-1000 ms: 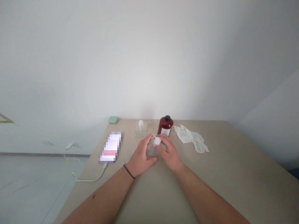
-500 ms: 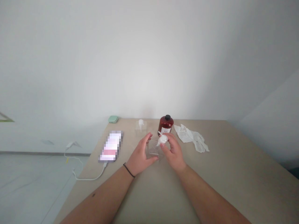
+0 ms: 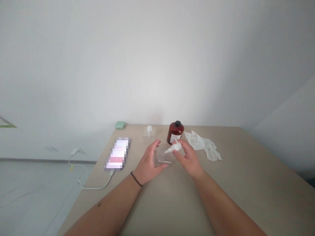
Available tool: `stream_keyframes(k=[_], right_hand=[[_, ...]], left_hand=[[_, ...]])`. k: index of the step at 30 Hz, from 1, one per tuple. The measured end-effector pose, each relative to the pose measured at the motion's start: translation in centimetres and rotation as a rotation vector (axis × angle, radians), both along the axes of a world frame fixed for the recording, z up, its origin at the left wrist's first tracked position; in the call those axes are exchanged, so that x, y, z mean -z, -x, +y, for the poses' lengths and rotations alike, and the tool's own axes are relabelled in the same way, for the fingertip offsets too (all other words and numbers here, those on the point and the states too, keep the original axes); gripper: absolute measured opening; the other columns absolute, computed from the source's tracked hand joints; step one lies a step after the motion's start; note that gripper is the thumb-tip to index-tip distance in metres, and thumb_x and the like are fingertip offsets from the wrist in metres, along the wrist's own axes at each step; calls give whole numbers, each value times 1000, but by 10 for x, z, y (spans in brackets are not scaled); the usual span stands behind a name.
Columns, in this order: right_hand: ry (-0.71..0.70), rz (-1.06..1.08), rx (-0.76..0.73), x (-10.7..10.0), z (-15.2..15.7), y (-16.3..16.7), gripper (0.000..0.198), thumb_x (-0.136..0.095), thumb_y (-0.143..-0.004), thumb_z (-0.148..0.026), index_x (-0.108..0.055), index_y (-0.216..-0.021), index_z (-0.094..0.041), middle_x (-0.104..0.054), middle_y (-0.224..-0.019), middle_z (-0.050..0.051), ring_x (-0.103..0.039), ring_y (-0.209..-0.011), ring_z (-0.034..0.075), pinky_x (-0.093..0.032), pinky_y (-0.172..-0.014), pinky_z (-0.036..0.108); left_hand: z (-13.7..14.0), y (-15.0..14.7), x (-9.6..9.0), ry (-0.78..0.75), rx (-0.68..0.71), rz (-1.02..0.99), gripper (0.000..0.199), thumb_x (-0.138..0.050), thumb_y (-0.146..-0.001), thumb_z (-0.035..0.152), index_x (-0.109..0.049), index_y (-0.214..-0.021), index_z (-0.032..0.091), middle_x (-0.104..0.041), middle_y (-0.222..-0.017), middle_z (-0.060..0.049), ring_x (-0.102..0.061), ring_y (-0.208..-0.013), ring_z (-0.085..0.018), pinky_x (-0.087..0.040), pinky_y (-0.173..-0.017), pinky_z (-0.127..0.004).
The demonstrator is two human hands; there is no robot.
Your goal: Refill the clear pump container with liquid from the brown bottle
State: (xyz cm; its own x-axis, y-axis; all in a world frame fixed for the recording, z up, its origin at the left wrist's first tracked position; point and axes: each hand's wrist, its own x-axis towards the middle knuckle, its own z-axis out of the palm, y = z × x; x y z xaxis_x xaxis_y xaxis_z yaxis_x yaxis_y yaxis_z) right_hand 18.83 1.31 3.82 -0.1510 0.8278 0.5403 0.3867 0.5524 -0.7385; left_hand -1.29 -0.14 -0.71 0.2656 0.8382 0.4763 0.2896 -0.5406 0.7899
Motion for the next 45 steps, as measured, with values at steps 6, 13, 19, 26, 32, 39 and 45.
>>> stream_keyframes(k=[6, 13, 19, 26, 32, 39, 45], right_hand=[[118, 85, -97, -2, 2, -7, 18, -62, -86, -36, -66, -99, -24, -68, -101, 4, -63, -98, 23, -47, -91, 38], [130, 155, -52, -6, 1, -11, 23, -62, -87, -42, -65, -101, -25, -67, -100, 4, -62, -96, 24, -46, -91, 39], [136, 219, -19, -1, -1, -10, 27, -64, -85, -46, -65, -99, -23, -68, -96, 4, -63, -93, 24, -48, -89, 38], [66, 351, 52, -3, 1, -10, 28, -64, -83, -50, -65, -90, -23, -69, -89, 4, -63, -87, 23, -49, -85, 39], [84, 432, 36, 1, 7, -12, 28, -66, -82, -49, -67, -93, -24, -69, -87, 3, -63, -82, 21, -50, -79, 37], [9, 513, 184, -8, 19, -37, 31, -67, -78, -39, -59, -103, -24, -59, -64, -5, -54, -54, 12, -45, -56, 27], [142, 531, 434, -9, 39, -69, 45, -67, -74, -37, -56, -114, -19, -63, -62, -5, -57, -49, 13, -48, -54, 27]], left_hand=[[-2, 0, -2, -15, 41, 7, 98, -79, -75, 28, -16, -150, 31, -36, -152, -15, -42, -136, -33, -42, -107, -56], [-3, 0, -5, -30, 58, 22, 97, -79, -75, 26, -18, -150, 30, -38, -150, -16, -42, -137, -34, -42, -107, -56], [-3, 1, -5, -22, 51, 28, 97, -79, -75, 26, -17, -150, 30, -38, -150, -16, -43, -135, -34, -43, -106, -55], [-3, 1, -6, -27, 36, 35, 95, -78, -76, 26, -19, -150, 31, -39, -150, -15, -42, -136, -33, -43, -107, -56], [-2, 1, -4, -19, 39, 29, 95, -78, -76, 26, -19, -150, 31, -38, -150, -15, -44, -135, -33, -44, -106, -57], [-2, 1, -4, -3, 34, 32, 94, -78, -75, 24, -19, -149, 32, -39, -150, -14, -44, -134, -32, -44, -107, -57], [-2, 2, -4, 3, 34, 32, 92, -77, -76, 24, -21, -149, 31, -39, -149, -14, -43, -135, -32, -43, -107, -58]])
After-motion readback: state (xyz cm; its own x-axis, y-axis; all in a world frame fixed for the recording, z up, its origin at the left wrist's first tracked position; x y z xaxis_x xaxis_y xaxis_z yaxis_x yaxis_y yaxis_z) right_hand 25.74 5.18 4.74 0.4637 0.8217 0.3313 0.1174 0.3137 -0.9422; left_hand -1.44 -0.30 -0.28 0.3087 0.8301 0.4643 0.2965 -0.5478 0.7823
